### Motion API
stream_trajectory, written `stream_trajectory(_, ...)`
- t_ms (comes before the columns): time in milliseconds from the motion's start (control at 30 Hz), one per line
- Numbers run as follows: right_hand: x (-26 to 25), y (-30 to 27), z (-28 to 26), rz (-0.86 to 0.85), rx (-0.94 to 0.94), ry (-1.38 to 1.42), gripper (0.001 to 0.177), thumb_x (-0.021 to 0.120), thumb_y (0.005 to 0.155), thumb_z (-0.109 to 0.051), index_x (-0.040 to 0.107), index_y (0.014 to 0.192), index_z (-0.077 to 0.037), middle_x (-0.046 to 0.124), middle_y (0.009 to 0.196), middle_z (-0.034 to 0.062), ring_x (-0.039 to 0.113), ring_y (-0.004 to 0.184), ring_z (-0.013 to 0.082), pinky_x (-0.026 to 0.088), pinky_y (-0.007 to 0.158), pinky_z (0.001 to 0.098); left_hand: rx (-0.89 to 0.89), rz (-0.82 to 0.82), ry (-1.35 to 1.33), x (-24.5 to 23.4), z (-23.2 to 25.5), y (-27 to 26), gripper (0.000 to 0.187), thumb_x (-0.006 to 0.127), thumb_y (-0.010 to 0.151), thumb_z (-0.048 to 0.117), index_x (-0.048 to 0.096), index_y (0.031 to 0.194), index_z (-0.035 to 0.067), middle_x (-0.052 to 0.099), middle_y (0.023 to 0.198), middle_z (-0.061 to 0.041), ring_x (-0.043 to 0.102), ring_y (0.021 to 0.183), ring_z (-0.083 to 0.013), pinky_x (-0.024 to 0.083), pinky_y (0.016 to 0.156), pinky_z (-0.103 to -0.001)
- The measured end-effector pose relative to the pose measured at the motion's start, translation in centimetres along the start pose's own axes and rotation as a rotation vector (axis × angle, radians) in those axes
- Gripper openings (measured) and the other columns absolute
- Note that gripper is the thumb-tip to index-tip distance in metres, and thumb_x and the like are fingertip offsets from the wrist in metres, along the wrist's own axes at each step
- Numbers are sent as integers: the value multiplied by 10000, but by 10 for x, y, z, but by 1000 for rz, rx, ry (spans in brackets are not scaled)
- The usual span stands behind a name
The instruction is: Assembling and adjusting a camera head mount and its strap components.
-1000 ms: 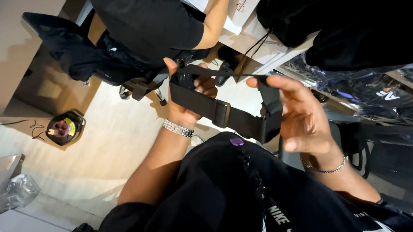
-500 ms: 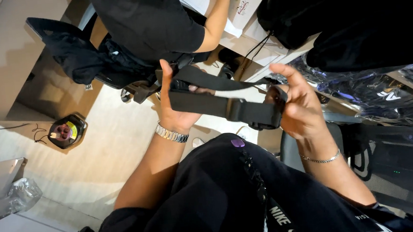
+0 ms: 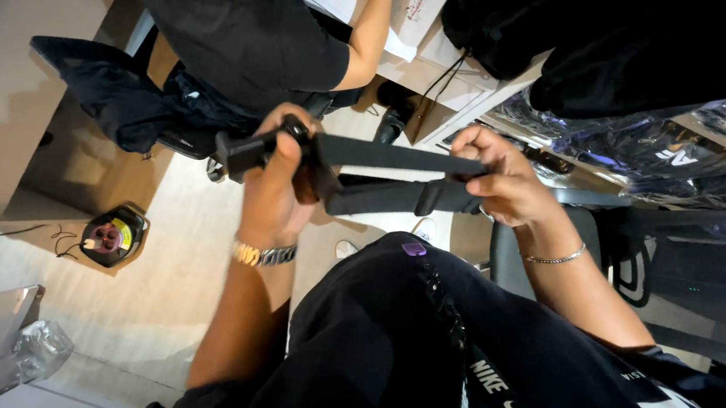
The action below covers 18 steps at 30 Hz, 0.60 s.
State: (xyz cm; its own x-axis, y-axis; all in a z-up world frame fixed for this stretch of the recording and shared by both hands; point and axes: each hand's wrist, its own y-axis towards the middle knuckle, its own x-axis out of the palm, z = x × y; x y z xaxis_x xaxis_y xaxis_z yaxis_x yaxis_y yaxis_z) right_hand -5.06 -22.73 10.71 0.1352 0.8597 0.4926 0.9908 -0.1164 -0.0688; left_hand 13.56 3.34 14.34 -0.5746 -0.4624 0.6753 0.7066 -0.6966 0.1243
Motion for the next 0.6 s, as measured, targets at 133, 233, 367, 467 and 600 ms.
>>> stream_trajectory(133, 0, 0, 7, -11, 30, 57, 467, 568, 829, 126, 525, 1282, 18, 644, 1041, 102, 674, 974, 195, 531, 851, 284, 58, -98, 267, 9, 21, -14, 538, 836, 938, 511, 587, 1074, 54, 607, 943, -30, 546, 856, -91, 456, 764, -227)
stream_trajectory(233, 9, 6, 6, 51, 88, 27, 562, 500, 807, 131, 513, 1359, 26, 644, 1066, 104, 663, 973, 177, 538, 825, 282, 103, -191, 686, 22, 32, -19, 487, 770, 907, 528, 616, 1042, 86, 629, 899, 7, 604, 811, -62, 490, 718, -203)
stream_trajectory(367, 30, 20, 7, 85, 128, -206, 610, 425, 843, 120, 496, 1439, 9, 685, 1174, 121, 678, 1073, 183, 545, 919, 281, 100, -289, 737, 39, 30, -23, 482, 842, 874, 462, 606, 1051, 82, 632, 938, 5, 591, 792, -66, 496, 715, -218)
stream_trajectory(467, 22, 26, 34, 168, 178, -225, 451, 452, 964, 40, 518, 1408, 4, 705, 1216, 109, 700, 1091, 173, 568, 946, 291, 112, -336, 796, 46, 22, -24, 491, 877, 841, 439, 610, 1062, 89, 641, 921, 7, 606, 763, -71, 495, 693, -216)
stream_trajectory(600, -7, 28, 81, 202, 117, -284, 287, 536, 1083, -45, 591, 1348, 49, 702, 1164, 118, 697, 987, 136, 594, 841, 298, 76, -439, 826, 52, 19, -23, 516, 918, 795, 424, 629, 1075, 101, 677, 951, 0, 668, 840, -111, 523, 760, -255)
